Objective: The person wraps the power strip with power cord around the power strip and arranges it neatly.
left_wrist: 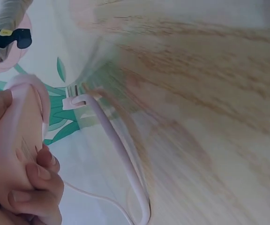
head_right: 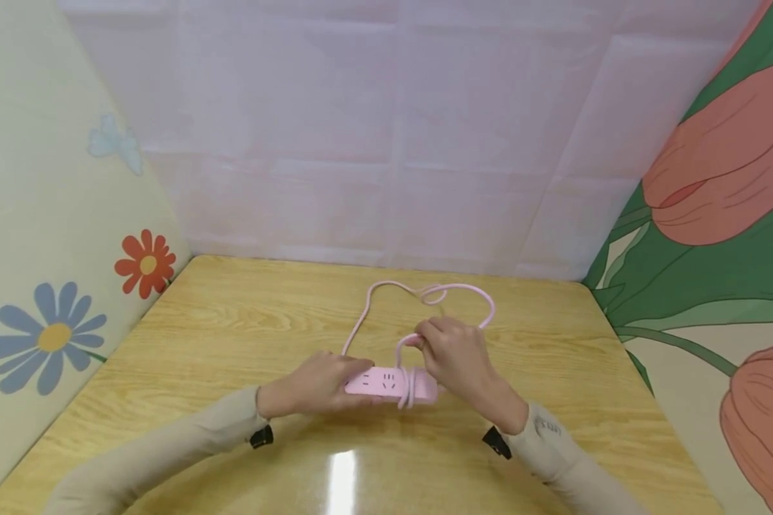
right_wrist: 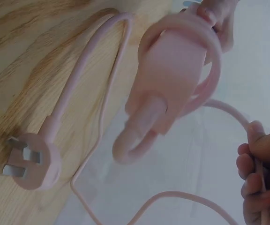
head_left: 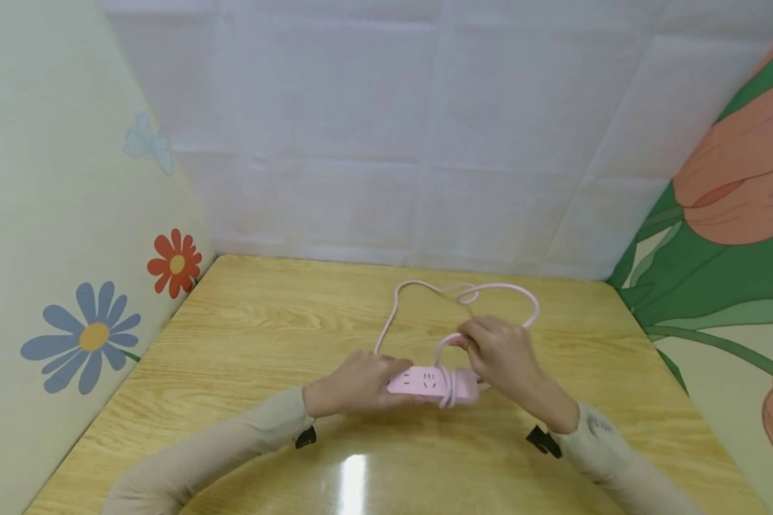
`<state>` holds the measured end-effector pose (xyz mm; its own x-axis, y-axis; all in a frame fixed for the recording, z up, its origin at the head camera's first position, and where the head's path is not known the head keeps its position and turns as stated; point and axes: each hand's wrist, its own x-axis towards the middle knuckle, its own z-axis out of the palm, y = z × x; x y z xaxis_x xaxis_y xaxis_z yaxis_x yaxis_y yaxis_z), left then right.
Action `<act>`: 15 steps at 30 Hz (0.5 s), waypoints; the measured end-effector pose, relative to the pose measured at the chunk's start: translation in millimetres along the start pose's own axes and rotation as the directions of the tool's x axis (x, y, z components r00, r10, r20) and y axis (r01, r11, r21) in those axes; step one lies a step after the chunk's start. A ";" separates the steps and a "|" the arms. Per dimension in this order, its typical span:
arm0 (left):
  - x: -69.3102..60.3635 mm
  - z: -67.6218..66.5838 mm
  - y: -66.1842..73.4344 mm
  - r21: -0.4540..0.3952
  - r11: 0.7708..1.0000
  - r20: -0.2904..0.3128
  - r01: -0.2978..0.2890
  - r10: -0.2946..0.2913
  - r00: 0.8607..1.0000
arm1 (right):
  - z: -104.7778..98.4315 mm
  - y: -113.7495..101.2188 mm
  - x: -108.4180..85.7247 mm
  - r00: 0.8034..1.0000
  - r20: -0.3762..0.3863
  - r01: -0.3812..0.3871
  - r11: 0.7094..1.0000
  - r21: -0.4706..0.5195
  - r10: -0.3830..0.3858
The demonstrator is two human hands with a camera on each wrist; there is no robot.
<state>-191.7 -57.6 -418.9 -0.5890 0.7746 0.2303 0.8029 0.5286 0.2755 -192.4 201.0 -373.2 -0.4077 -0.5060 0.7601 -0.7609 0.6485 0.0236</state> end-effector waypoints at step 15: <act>-1.6 -6.1 -3.7 0.119 0.990 -0.120 0.082 -0.067 0.990 | -5.4 -13.1 0.2 0.998 -0.017 0.054 0.997 0.059 -0.053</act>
<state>-194.3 -62.8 -414.7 -0.6483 0.6899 0.3219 0.7574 0.6274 0.1808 -179.7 195.5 -369.8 -0.3580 -0.5300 0.7687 -0.8104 0.5853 0.0261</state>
